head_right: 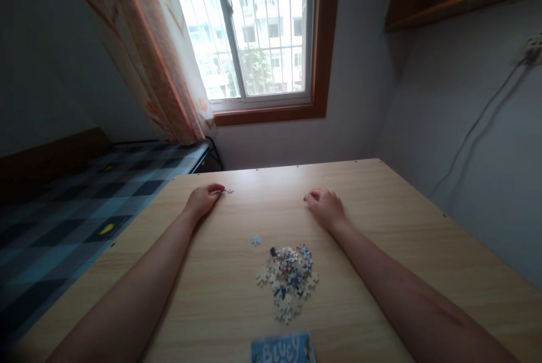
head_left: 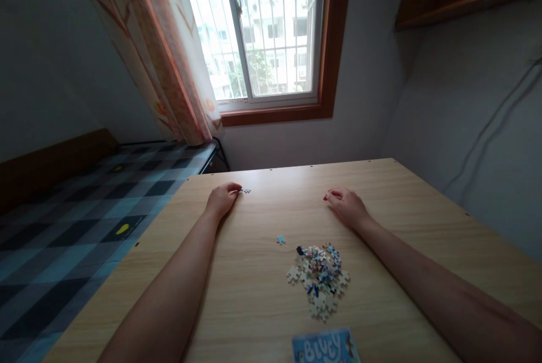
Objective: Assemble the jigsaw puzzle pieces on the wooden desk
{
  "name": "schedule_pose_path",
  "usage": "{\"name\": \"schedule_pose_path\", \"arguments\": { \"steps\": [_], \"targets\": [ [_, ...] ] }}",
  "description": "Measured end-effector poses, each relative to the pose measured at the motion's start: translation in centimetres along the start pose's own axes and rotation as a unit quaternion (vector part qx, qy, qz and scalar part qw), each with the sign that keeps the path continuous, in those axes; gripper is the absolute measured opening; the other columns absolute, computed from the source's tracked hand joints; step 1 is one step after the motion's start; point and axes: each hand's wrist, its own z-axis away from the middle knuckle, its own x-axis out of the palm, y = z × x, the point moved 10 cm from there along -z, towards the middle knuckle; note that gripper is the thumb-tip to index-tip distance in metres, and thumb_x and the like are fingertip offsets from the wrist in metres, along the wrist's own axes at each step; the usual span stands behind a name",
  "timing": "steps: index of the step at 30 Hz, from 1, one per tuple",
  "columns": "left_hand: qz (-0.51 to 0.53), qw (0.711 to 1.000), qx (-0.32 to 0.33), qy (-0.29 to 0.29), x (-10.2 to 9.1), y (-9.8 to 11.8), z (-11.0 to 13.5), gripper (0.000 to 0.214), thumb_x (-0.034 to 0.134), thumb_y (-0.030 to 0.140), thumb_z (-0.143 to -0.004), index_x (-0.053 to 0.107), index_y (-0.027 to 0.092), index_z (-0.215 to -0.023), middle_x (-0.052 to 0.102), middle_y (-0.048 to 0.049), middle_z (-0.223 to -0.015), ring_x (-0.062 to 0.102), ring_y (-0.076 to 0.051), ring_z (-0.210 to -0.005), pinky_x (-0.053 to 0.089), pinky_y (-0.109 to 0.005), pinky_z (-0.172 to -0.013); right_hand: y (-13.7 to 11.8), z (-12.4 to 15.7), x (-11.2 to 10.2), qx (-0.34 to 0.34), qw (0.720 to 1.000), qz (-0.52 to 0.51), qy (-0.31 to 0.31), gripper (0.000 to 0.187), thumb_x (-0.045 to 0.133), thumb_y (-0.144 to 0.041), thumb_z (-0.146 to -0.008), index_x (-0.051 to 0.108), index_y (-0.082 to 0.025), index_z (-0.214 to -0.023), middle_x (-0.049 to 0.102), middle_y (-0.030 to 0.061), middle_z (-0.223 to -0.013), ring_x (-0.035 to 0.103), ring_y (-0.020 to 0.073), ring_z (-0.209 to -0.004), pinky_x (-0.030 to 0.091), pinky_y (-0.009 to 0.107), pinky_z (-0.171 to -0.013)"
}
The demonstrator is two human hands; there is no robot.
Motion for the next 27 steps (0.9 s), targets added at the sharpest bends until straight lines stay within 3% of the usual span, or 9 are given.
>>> {"name": "schedule_pose_path", "arguments": {
  "steps": [5, 11, 27],
  "targets": [
    [-0.002, 1.0, 0.011, 0.004, -0.1, 0.1, 0.1, 0.028, 0.06, 0.025, -0.086, 0.076, 0.026, -0.109, 0.077, -0.0005, -0.11, 0.07, -0.02, -0.105, 0.052, -0.028, -0.096, -0.8, 0.5, 0.0, -0.039, 0.999, 0.033, -0.009, 0.025, 0.055, -0.035, -0.087, 0.077, -0.025, -0.081, 0.076, 0.0045, -0.11, 0.065, 0.0236, -0.104, 0.045, 0.033, -0.095],
    [-0.019, 0.999, 0.027, 0.02, -0.3, 0.4, 0.1, 0.026, 0.058, 0.027, -0.087, 0.079, 0.021, -0.103, 0.073, -0.0051, -0.12, 0.066, -0.022, -0.115, 0.047, -0.029, -0.105, -1.4, 0.8, 0.2, -0.052, 0.997, 0.053, -0.017, 0.021, 0.059, -0.033, -0.087, 0.078, -0.026, -0.083, 0.075, 0.0042, -0.111, 0.064, 0.0238, -0.107, 0.043, 0.034, -0.098],
    [-0.046, 0.997, 0.066, 0.015, -0.2, 1.2, 0.1, 0.025, 0.057, 0.029, -0.086, 0.079, 0.023, -0.097, 0.075, -0.0051, -0.112, 0.067, -0.023, -0.109, 0.049, -0.032, -0.102, -1.4, 0.8, 0.8, -0.048, 0.995, 0.081, -0.031, 0.022, 0.058, -0.034, -0.089, 0.078, -0.025, -0.088, 0.073, 0.0045, -0.117, 0.062, 0.0242, -0.112, 0.041, 0.036, -0.102]
  ]
}}
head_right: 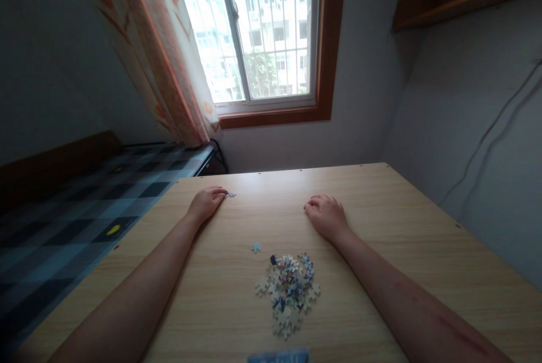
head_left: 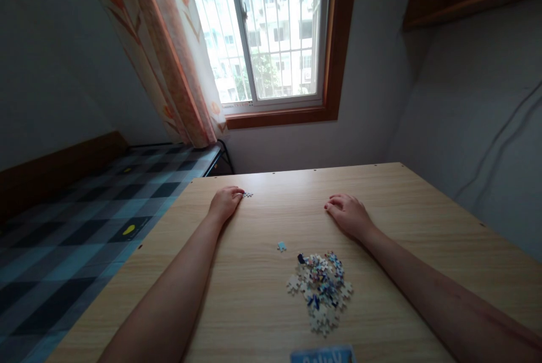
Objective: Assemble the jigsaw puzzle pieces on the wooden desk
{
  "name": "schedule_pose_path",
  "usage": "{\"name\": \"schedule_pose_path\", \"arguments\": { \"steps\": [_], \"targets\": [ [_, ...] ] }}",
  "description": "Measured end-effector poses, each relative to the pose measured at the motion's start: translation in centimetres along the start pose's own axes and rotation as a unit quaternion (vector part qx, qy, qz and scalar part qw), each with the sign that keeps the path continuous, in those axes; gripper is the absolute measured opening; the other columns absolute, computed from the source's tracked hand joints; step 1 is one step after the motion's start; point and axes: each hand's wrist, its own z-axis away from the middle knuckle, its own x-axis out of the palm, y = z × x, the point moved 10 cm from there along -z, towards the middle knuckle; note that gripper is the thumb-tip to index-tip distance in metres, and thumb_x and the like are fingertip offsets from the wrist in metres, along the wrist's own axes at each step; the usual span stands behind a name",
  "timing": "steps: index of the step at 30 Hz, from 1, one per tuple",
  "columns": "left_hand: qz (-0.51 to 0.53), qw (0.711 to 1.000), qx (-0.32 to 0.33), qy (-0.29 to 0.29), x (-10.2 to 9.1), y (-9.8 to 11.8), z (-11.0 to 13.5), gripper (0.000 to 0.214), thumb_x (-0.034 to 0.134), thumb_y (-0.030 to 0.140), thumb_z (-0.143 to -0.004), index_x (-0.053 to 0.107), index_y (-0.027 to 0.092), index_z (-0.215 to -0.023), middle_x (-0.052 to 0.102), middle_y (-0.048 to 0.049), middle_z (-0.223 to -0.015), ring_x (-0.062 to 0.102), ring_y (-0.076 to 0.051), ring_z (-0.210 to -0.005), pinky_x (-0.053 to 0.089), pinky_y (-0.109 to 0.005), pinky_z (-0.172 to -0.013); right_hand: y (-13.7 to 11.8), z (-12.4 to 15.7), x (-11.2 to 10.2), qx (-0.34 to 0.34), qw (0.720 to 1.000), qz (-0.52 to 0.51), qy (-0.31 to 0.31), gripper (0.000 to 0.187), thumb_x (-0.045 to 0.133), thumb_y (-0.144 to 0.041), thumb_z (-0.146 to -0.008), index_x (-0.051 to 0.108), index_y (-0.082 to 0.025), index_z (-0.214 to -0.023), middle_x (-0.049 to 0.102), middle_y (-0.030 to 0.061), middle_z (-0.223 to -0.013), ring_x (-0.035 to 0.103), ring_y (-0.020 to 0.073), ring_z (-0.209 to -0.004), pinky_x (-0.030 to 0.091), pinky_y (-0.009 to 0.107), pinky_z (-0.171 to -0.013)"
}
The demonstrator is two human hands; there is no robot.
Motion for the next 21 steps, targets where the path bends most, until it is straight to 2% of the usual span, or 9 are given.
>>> {"name": "schedule_pose_path", "arguments": {
  "steps": [7, 12, 21],
  "targets": [
    [-0.003, 1.0, 0.003, -0.001, 0.19, -0.23, -0.14, 0.027, 0.056, 0.032, -0.087, 0.078, 0.023, -0.099, 0.074, -0.0063, -0.114, 0.065, -0.023, -0.111, 0.047, -0.034, -0.104, -0.26, 0.08, -0.09, -0.003, 1.0, -0.003, -0.005, 0.022, 0.059, -0.035, -0.089, 0.078, -0.024, -0.089, 0.072, 0.0045, -0.119, 0.062, 0.0243, -0.113, 0.041, 0.036, -0.102],
    [-0.006, 1.0, -0.001, -0.002, 0.36, -0.45, -0.22, 0.031, 0.055, 0.034, -0.087, 0.078, 0.024, -0.107, 0.073, -0.0065, -0.12, 0.064, -0.023, -0.115, 0.047, -0.034, -0.106, -0.3, 0.1, -0.16, -0.001, 1.0, -0.002, -0.006, 0.022, 0.059, -0.034, -0.089, 0.078, -0.025, -0.089, 0.072, 0.0043, -0.119, 0.061, 0.0241, -0.114, 0.04, 0.036, -0.102],
    [-0.011, 1.0, -0.006, -0.013, 0.67, -0.85, -0.41, 0.032, 0.054, 0.035, -0.087, 0.08, 0.025, -0.103, 0.072, -0.0059, -0.122, 0.064, -0.025, -0.117, 0.046, -0.036, -0.107, -0.48, 0.1, -0.16, -0.003, 1.0, 0.009, -0.008, 0.023, 0.058, -0.035, -0.09, 0.078, -0.025, -0.091, 0.072, 0.005, -0.12, 0.061, 0.024, -0.114, 0.041, 0.037, -0.102]
  ]
}}
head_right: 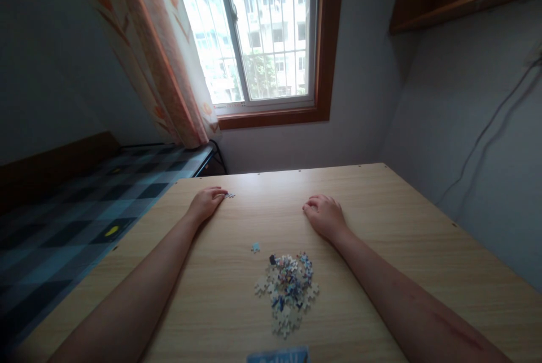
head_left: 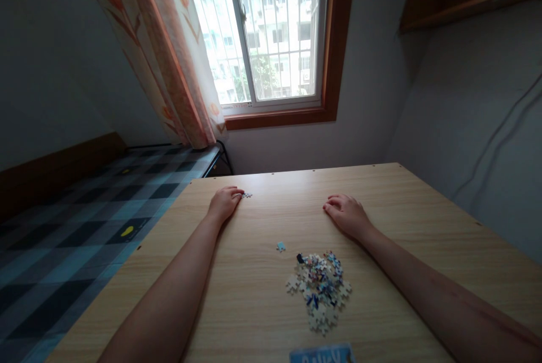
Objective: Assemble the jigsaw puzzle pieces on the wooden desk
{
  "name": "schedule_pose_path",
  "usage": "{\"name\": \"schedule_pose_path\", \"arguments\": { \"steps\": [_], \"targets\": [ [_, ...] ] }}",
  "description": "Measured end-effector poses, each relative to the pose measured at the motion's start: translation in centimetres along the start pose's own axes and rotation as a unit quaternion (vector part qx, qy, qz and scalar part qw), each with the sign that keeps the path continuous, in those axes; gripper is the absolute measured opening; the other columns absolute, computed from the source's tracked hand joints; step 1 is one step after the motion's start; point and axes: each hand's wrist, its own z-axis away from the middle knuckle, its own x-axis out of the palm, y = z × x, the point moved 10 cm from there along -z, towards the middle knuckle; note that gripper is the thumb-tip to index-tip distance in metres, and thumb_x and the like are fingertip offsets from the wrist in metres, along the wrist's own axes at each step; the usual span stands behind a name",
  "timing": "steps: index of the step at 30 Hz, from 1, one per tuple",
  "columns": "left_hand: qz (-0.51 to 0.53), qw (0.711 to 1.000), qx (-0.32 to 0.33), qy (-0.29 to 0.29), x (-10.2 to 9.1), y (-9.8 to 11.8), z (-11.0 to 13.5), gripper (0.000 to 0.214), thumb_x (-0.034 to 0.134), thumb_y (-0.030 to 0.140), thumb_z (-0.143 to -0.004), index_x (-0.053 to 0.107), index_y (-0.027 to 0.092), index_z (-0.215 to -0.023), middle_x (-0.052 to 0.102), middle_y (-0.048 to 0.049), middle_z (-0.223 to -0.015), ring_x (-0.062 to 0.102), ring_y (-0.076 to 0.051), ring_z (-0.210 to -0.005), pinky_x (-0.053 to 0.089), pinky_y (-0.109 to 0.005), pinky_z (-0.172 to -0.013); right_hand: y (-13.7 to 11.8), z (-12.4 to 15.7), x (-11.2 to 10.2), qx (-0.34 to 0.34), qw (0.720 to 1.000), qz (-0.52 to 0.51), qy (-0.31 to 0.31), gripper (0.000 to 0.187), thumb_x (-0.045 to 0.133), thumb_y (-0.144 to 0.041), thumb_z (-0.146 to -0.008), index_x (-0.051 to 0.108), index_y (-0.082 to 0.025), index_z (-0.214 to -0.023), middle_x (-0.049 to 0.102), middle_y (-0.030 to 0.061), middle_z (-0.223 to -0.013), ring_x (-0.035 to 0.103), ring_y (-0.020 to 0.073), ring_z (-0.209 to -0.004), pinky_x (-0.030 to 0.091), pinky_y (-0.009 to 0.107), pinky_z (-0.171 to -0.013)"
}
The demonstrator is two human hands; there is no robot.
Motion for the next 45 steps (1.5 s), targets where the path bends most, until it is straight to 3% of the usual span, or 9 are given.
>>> {"name": "schedule_pose_path", "arguments": {
  "steps": [9, 14, 20, 29, 36, 40, 45],
  "targets": [
    [0.009, 1.0, 0.007, 0.011, -0.4, 0.2, 0.1, 0.033, 0.054, 0.035, -0.089, 0.078, 0.023, -0.109, 0.07, -0.0075, -0.124, 0.061, -0.024, -0.12, 0.044, -0.036, -0.11, 0.2, 0.0, 0.1, 0.003, 1.0, -0.002, 0.004, 0.022, 0.058, -0.035, -0.09, 0.078, -0.024, -0.09, 0.072, 0.0044, -0.12, 0.061, 0.0241, -0.114, 0.04, 0.037, -0.103],
    [-0.049, 0.998, 0.017, 0.033, -0.7, 2.4, 0.6, 0.028, 0.059, 0.039, -0.089, 0.079, 0.028, -0.104, 0.067, -0.006, -0.129, 0.058, -0.027, -0.122, 0.043, -0.041, -0.111, 0.1, 0.0, 0.0, 0.002, 1.0, -0.003, 0.003, 0.022, 0.058, -0.035, -0.09, 0.078, -0.025, -0.09, 0.072, 0.0044, -0.12, 0.061, 0.0241, -0.114, 0.04, 0.037, -0.103],
    [-0.101, 0.995, 0.015, 0.016, -0.2, 4.1, 0.8, 0.023, 0.061, 0.038, -0.09, 0.08, 0.031, -0.101, 0.065, -0.004, -0.132, 0.056, -0.03, -0.123, 0.045, -0.043, -0.107, 0.1, 0.0, 0.0, 0.003, 1.0, -0.004, 0.006, 0.022, 0.058, -0.036, -0.089, 0.078, -0.025, -0.09, 0.072, 0.0045, -0.12, 0.061, 0.0241, -0.114, 0.04, 0.037, -0.102],
    [-0.049, 0.998, 0.008, 0.026, 0.6, 3.0, 0.4, 0.024, 0.06, 0.037, -0.089, 0.08, 0.03, -0.101, 0.065, -0.0055, -0.131, 0.056, -0.028, -0.124, 0.043, -0.042, -0.111, 0.0, 0.0, -0.1, 0.002, 1.0, -0.002, 0.006, 0.022, 0.058, -0.034, -0.089, 0.078, -0.025, -0.089, 0.073, 0.0044, -0.118, 0.062, 0.0237, -0.113, 0.041, 0.036, -0.102],
    [0.005, 0.999, -0.01, 0.052, -0.9, 1.0, 0.2, 0.032, 0.051, 0.032, -0.091, 0.078, 0.023, -0.105, 0.072, -0.0066, -0.118, 0.062, -0.024, -0.117, 0.045, -0.035, -0.109, 0.1, 0.0, 0.0, -0.006, 1.0, -0.002, 0.011, 0.022, 0.058, -0.035, -0.089, 0.078, -0.025, -0.089, 0.072, 0.0047, -0.119, 0.062, 0.0241, -0.113, 0.041, 0.036, -0.103],
    [0.005, 0.999, -0.033, 0.037, -1.1, -0.5, 0.4, 0.03, 0.055, 0.033, -0.089, 0.079, 0.023, -0.104, 0.072, -0.007, -0.121, 0.064, -0.024, -0.116, 0.047, -0.034, -0.107, 0.2, 0.0, 0.1, -0.005, 1.0, 0.0, 0.009, 0.022, 0.059, -0.035, -0.089, 0.078, -0.025, -0.089, 0.073, 0.005, -0.119, 0.062, 0.0242, -0.112, 0.041, 0.036, -0.102],
    [-0.004, 1.0, -0.028, 0.009, -0.2, -0.5, 0.3, 0.03, 0.056, 0.036, -0.087, 0.08, 0.027, -0.104, 0.069, -0.0054, -0.127, 0.062, -0.026, -0.12, 0.045, -0.036, -0.108, 0.2, 0.0, 0.1, -0.003, 1.0, -0.001, 0.008, 0.022, 0.058, -0.035, -0.089, 0.078, -0.025, -0.089, 0.072, 0.0045, -0.119, 0.062, 0.0239, -0.113, 0.041, 0.036, -0.103]
  ]
}}
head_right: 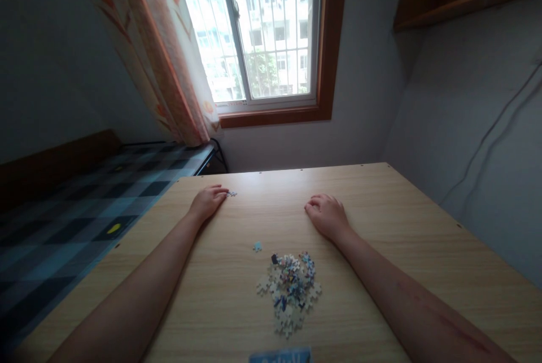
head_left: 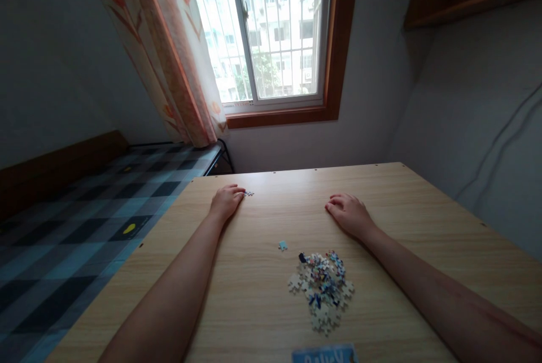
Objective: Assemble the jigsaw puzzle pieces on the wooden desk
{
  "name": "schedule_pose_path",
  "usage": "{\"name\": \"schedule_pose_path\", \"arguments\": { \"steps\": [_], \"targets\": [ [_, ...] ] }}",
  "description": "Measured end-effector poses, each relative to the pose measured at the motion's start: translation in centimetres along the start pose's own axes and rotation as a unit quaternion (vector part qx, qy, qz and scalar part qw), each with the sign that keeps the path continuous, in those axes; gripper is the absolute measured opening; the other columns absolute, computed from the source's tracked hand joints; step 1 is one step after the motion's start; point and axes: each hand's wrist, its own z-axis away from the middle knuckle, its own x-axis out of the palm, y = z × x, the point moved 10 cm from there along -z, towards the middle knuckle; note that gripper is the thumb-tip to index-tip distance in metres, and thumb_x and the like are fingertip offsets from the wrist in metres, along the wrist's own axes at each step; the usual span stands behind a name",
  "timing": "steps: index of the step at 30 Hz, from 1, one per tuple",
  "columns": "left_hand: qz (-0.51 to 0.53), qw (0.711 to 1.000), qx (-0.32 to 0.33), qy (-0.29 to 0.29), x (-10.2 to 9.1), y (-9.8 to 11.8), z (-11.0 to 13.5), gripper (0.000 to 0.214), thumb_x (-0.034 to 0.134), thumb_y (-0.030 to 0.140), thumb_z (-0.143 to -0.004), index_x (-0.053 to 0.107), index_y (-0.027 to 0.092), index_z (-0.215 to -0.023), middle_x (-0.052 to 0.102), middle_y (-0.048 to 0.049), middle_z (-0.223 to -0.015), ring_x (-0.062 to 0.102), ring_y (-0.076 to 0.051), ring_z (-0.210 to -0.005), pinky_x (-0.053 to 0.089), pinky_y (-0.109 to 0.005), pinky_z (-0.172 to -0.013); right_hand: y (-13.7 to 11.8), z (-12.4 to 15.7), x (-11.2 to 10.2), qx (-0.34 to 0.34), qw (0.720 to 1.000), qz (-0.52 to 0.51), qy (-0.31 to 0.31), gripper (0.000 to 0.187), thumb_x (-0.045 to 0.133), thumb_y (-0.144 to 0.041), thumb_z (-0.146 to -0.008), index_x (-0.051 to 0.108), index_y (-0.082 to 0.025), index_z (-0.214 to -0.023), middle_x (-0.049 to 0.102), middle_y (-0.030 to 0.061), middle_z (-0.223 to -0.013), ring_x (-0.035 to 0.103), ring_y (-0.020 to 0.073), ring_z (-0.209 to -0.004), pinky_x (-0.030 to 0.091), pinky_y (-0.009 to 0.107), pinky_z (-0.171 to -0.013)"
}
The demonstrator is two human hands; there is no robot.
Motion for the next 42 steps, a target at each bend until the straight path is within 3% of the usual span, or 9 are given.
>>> {"name": "schedule_pose_path", "arguments": {
  "steps": [20, 28, 32, 35, 38, 42],
  "targets": [
    [0.007, 1.0, -0.006, -0.004, 0.1, 0.5, 0.1, 0.03, 0.058, 0.038, -0.086, 0.08, 0.026, -0.102, 0.07, -0.0043, -0.125, 0.06, -0.027, -0.121, 0.043, -0.036, -0.109, 0.0, 0.0, -0.2, -0.009, 1.0, 0.0, 0.005, 0.022, 0.058, -0.035, -0.09, 0.078, -0.025, -0.088, 0.073, 0.0046, -0.118, 0.062, 0.0244, -0.112, 0.041, 0.037, -0.1],
    [0.053, 0.997, -0.037, 0.043, -1.4, 0.4, 0.2, 0.038, 0.046, 0.035, -0.092, 0.075, 0.019, -0.11, 0.074, -0.0086, -0.116, 0.066, -0.023, -0.108, 0.049, -0.031, -0.095, 0.1, 0.0, -0.2, -0.007, 1.0, 0.001, 0.004, 0.021, 0.058, -0.035, -0.089, 0.078, -0.026, -0.087, 0.073, 0.0037, -0.116, 0.062, 0.0243, -0.112, 0.042, 0.038, -0.099],
    [0.063, 0.993, -0.053, 0.08, -2.6, 0.9, 0.6, 0.038, 0.041, 0.037, -0.093, 0.074, 0.019, -0.097, 0.075, -0.0085, -0.107, 0.067, -0.024, -0.102, 0.048, -0.03, -0.087, 0.2, 0.0, -0.2, -0.004, 1.0, 0.003, 0.006, 0.02, 0.059, -0.035, -0.089, 0.077, -0.026, -0.087, 0.073, 0.0035, -0.117, 0.062, 0.0244, -0.112, 0.042, 0.037, -0.099],
    [0.06, 0.99, -0.067, 0.11, -3.7, 1.4, 1.1, 0.043, 0.036, 0.041, -0.095, 0.07, 0.02, -0.079, 0.075, -0.0086, -0.088, 0.067, -0.024, -0.086, 0.045, -0.03, -0.073, 0.2, -0.1, -0.2, -0.004, 1.0, 0.0, 0.008, 0.02, 0.059, -0.034, -0.089, 0.077, -0.026, -0.086, 0.073, 0.0032, -0.116, 0.063, 0.0243, -0.112, 0.042, 0.037, -0.098],
    [0.05, 0.984, -0.095, 0.143, -4.8, 1.1, 1.7, 0.05, 0.031, 0.046, -0.096, 0.059, 0.021, -0.063, 0.065, -0.0074, -0.065, 0.061, -0.022, -0.068, 0.037, -0.03, -0.061, 0.2, -0.1, -0.3, -0.005, 1.0, 0.0, 0.01, 0.02, 0.059, -0.034, -0.089, 0.077, -0.026, -0.086, 0.074, 0.0034, -0.116, 0.063, 0.0239, -0.111, 0.043, 0.036, -0.098],
    [0.069, 0.973, -0.136, 0.174, -5.5, -0.1, 2.4, 0.052, 0.029, 0.046, -0.097, 0.047, 0.023, -0.053, 0.055, -0.0059, -0.053, 0.055, -0.021, -0.06, 0.031, -0.031, -0.058, 0.1, -0.1, -0.3, -0.006, 1.0, -0.006, 0.008, 0.02, 0.059, -0.033, -0.089, 0.077, -0.025, -0.086, 0.074, 0.0035, -0.116, 0.064, 0.024, -0.111, 0.043, 0.035, -0.098]
  ]
}}
